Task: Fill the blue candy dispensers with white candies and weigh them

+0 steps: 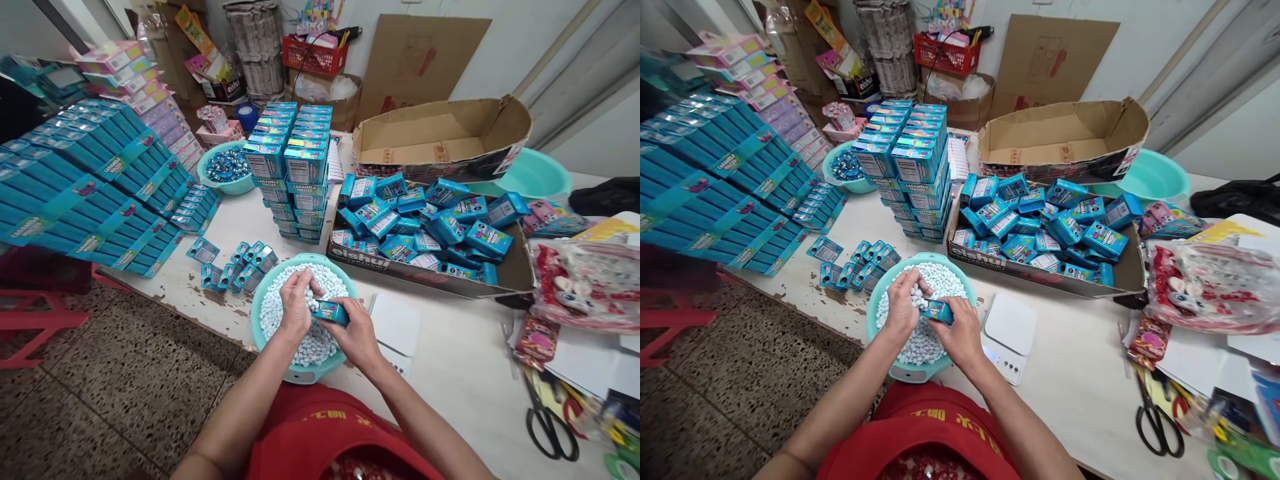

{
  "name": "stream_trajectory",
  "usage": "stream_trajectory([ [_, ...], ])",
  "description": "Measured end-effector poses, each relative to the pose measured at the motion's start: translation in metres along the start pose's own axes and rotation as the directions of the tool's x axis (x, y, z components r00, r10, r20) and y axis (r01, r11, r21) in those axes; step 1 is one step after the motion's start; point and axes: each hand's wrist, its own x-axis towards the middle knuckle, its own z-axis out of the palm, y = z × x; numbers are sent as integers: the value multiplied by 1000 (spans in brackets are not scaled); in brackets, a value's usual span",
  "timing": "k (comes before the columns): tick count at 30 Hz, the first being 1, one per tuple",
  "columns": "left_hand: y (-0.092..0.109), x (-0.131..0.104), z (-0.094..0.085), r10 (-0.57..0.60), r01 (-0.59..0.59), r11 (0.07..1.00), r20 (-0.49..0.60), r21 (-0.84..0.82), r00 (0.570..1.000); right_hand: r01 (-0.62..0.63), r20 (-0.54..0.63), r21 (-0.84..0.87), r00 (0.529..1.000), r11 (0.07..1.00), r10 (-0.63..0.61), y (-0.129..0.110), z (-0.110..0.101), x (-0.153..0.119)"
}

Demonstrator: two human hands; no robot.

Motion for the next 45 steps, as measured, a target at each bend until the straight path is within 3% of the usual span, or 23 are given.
stream_trajectory([
  [4,-2,-1,1,-3,3,1000,6,11,1000,-48,22,49,999,998,47,1,2,1],
  [8,-4,-1,0,66,-67,996,11,54,998,-70,20,80,997,994,68,1,0,1],
  [14,1,-6,1,67,-68,997,33,40,997,-22,-5,78,1000,997,22,-9,-8,0],
  [22,-2,-4,1,27,-29,999,67,31,997,-89,10,142,996,986,88,-2,2,1],
  [27,7,-14,3,-24,20,999,91,44,996,-93,-2,197,995,976,96,-5,2,1],
  [31,15,-5,-6,126,-126,992,27,-26,992,-85,-25,304,995,949,98,-2,-5,-6],
  [33,8,15,-19,233,-231,968,-8,97,972,-107,-35,352,991,930,127,4,-11,-12],
  [35,-8,41,-36,278,-286,870,80,402,957,-160,-37,354,982,922,185,12,-15,-19],
  [37,-31,61,-49,217,-330,688,250,647,943,-204,-32,318,974,926,226,19,-19,-24],
  [40,-62,72,-58,116,-405,442,397,800,910,-225,-38,272,969,936,244,25,-24,-27],
  [43,-75,62,-55,-8,-420,150,426,895,905,-235,-73,271,962,933,263,27,-28,-27],
  [45,-77,53,-53,-80,-400,59,404,915,911,-238,-90,270,959,933,271,27,-29,-26],
])
